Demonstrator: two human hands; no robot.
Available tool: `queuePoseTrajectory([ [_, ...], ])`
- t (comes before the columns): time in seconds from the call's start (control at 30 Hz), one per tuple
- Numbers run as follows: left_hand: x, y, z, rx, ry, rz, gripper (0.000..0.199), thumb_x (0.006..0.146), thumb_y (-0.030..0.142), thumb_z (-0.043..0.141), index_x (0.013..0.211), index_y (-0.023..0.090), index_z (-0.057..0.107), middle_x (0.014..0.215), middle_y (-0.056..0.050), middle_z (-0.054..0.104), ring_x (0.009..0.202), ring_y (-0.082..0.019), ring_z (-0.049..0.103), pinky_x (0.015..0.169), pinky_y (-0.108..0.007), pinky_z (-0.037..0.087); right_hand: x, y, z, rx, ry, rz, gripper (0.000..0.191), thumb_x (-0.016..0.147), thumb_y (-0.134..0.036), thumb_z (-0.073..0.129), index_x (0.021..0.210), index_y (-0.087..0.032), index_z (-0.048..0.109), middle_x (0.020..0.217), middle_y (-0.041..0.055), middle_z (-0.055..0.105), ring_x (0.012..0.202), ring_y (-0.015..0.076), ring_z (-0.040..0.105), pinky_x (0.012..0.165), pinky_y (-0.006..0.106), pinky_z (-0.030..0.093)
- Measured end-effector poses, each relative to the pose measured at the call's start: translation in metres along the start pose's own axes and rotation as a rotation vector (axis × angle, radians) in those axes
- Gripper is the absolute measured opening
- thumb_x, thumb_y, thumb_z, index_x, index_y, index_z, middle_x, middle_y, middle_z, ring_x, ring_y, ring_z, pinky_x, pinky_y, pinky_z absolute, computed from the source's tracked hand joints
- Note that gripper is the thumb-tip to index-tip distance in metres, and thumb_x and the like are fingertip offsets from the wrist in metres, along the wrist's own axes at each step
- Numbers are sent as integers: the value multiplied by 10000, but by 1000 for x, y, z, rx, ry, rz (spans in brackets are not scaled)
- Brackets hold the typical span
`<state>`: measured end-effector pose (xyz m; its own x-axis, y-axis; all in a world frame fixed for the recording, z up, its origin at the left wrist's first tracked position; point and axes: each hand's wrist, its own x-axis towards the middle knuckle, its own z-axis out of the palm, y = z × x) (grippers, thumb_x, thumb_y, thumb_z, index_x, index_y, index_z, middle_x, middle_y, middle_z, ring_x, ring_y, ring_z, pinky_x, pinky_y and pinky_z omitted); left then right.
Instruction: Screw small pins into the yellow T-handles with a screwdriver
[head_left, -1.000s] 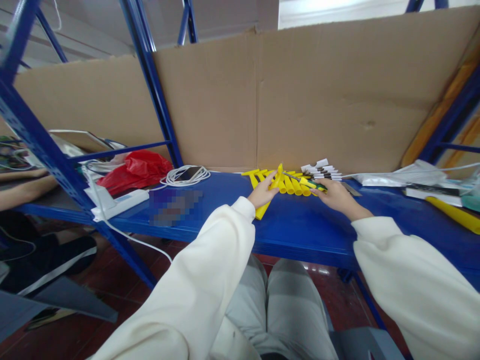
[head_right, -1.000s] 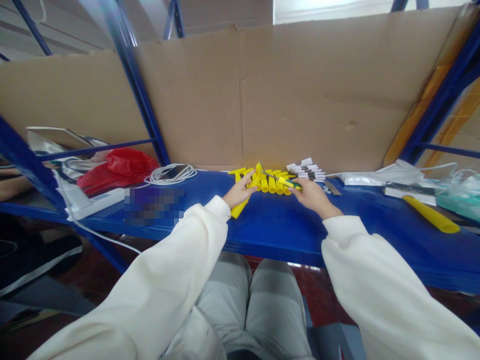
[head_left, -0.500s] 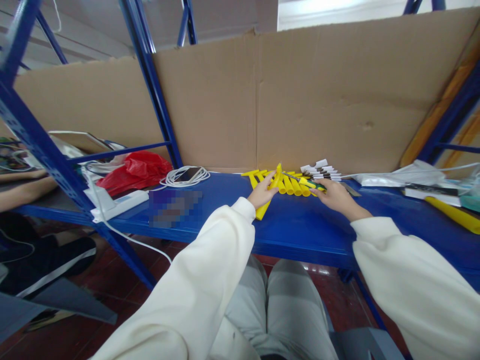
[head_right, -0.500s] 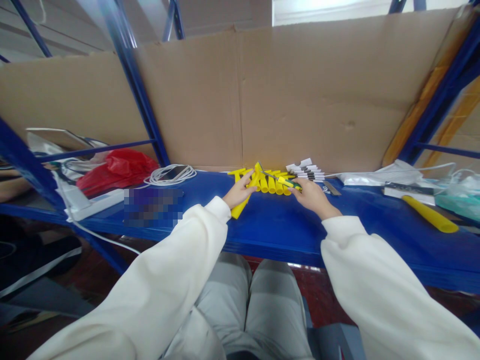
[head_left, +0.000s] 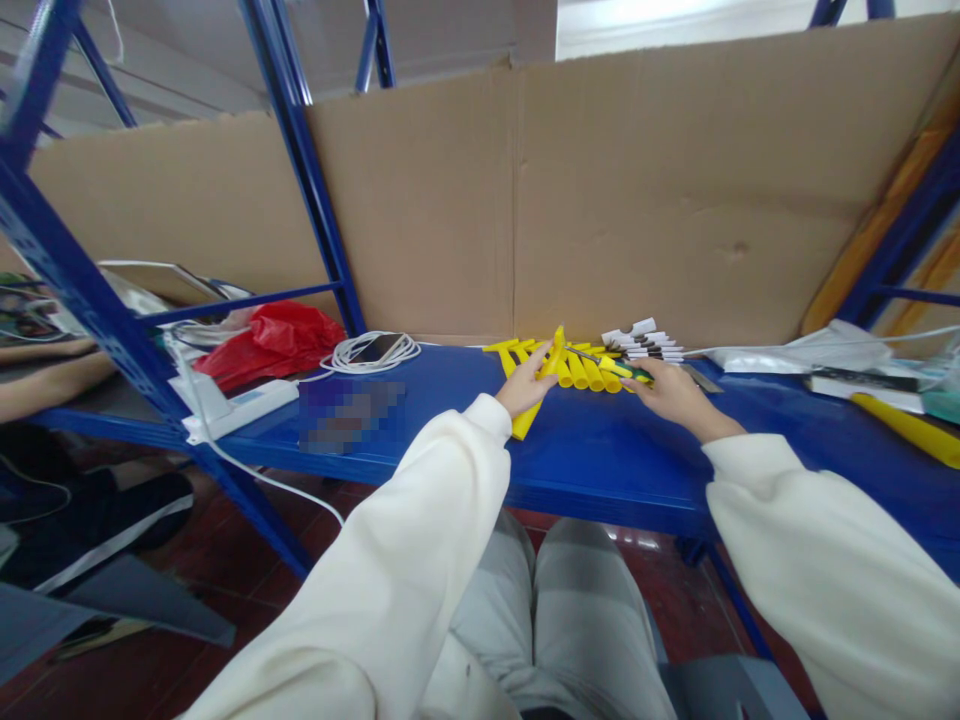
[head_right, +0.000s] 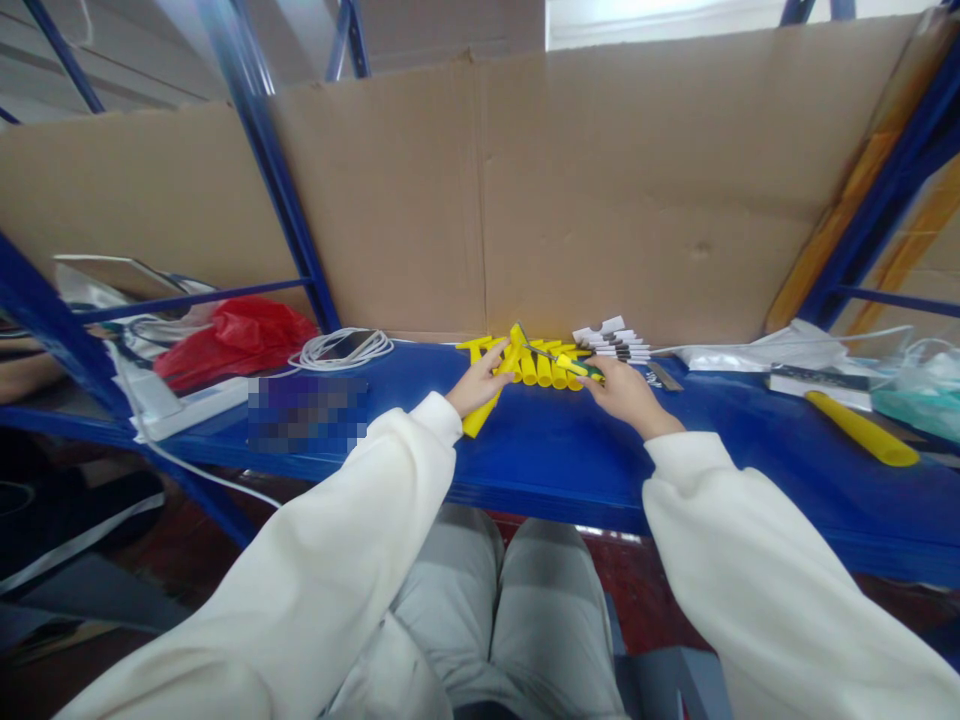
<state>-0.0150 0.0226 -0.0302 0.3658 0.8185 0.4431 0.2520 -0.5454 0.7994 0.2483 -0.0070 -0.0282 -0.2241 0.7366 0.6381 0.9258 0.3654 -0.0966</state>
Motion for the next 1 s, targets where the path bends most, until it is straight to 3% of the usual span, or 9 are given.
queuePoseTrajectory([
  [0.47, 2, -5, -2, 60, -7, 57, 704, 867, 150, 590, 1542, 224, 402, 1512, -99, 524, 1370, -280, 502, 1187, -458, 329, -1, -5, -4, -37, -54, 35, 399, 903, -345, 544, 1189, -119, 706, 1090, 174, 751, 916, 300, 714, 793, 372, 543],
  [0.83, 3, -11, -1, 123, 4, 69, 667, 874, 176, 595, 1520, 185, 432, 1401, -121, 615, 1330, -293, 532, 1173, -472, 343, 0, -1, 1, -63, 14, -28, 342, 884, -322, 547, 1126, -152, 720, 1015, 148, 762, 854, 289, 709, 727, 365, 528],
  [1.0, 4, -14, -1, 128, 38, 56, 667, 867, 179, 601, 1514, 167, 441, 1378, -131, 629, 1321, -292, 545, 1164, -448, 361, 9, -11, -9, -182, 39, -88, 292, 863, -277, 562, 1080, -134, 696, 1024, 170, 747, 925, 315, 690, 777, 385, 496],
])
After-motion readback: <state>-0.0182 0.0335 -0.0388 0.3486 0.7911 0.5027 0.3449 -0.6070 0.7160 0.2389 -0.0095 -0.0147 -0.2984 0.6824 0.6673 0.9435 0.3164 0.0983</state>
